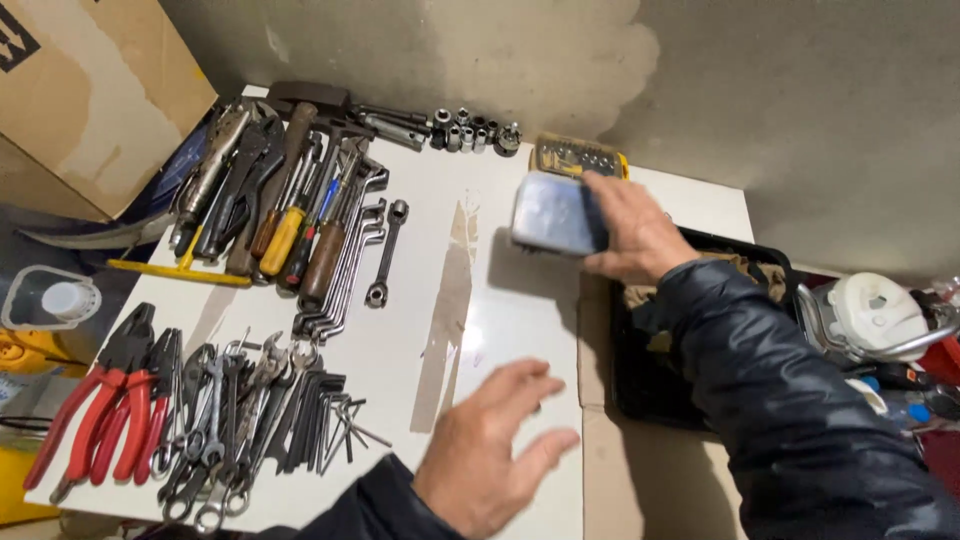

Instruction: The person organizes a small plastic case containing screwdriver bits, placing a blue-handled screwdriver inside and closing the lid. They then wipe the white workbench surface with a camouflage-patterned cloth and move a piece of cardboard.

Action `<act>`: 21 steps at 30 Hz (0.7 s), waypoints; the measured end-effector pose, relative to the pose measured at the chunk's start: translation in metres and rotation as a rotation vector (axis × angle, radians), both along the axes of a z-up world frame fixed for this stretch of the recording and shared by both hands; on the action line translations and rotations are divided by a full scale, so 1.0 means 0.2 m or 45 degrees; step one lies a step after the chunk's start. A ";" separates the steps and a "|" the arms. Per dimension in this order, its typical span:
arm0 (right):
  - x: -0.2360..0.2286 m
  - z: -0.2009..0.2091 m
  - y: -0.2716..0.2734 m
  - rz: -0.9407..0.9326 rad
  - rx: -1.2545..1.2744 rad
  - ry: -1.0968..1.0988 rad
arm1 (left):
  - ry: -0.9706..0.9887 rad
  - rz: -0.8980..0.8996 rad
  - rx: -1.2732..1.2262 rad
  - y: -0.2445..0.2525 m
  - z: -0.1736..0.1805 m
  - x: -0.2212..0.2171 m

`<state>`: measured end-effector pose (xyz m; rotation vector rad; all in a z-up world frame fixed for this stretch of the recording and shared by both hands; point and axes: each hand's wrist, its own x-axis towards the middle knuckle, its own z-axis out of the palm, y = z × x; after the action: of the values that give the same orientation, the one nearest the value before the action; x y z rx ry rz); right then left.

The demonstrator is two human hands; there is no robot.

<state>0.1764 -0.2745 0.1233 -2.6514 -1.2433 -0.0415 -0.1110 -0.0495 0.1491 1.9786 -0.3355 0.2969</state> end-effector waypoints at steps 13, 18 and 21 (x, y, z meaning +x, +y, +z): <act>0.53 -0.02 0.00 -0.572 -0.084 0.093 | 1.151 -0.070 0.056 -0.04 0.15 0.10; 0.58 0.00 0.06 -0.608 -0.139 0.165 | 0.037 0.171 0.203 -0.12 -0.27 -0.04; 0.60 0.02 0.10 -0.653 -0.336 0.185 | 0.733 -0.366 0.272 -0.10 -0.28 -0.05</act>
<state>0.2972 -0.2551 0.1273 -3.0641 -0.5316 0.2463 -0.1201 -0.0688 0.0922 2.0882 -0.2770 -0.5051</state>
